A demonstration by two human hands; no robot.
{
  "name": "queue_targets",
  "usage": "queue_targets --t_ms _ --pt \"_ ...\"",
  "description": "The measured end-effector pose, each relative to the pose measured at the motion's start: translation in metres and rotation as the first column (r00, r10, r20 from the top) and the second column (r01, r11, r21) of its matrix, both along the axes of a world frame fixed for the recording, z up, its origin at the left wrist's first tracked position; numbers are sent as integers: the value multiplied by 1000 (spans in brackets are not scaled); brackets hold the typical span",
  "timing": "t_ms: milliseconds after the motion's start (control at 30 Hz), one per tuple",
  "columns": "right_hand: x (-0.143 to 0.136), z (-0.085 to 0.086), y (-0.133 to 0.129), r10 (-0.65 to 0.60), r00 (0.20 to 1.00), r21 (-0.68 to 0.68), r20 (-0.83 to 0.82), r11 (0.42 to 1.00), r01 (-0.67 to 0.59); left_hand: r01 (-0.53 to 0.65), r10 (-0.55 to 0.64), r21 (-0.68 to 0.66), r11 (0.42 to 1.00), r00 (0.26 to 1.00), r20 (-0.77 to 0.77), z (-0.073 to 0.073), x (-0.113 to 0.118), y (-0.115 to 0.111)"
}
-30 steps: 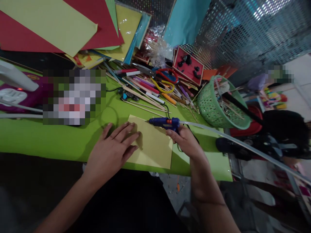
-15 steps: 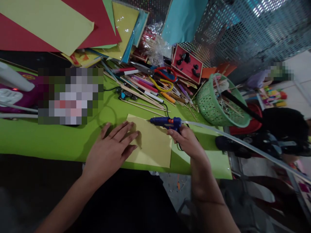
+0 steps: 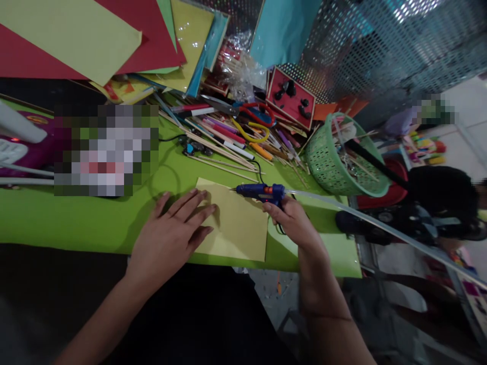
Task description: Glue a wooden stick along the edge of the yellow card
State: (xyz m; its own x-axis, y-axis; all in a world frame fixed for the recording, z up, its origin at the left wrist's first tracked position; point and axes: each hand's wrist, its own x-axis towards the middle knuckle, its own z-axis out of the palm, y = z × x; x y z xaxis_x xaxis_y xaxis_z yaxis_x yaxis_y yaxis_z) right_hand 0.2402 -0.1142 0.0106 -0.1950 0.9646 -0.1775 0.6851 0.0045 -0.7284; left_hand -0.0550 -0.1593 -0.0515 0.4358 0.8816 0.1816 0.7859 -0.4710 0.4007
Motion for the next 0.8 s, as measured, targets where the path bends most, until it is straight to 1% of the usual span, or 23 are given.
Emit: queue_targets --t_ms 233,533,800 --pt "4 3 -1 -1 999 -6 47 1000 1 7 -7 -19 1000 1000 0 1 0 1" --pt "7 2 -3 -11 999 1 39 1000 11 16 -16 19 1000 1000 -25 -1 -1 1" --pt "5 3 -2 9 999 -1 44 1000 -9 11 -10 13 1000 999 -46 0 -1 0"
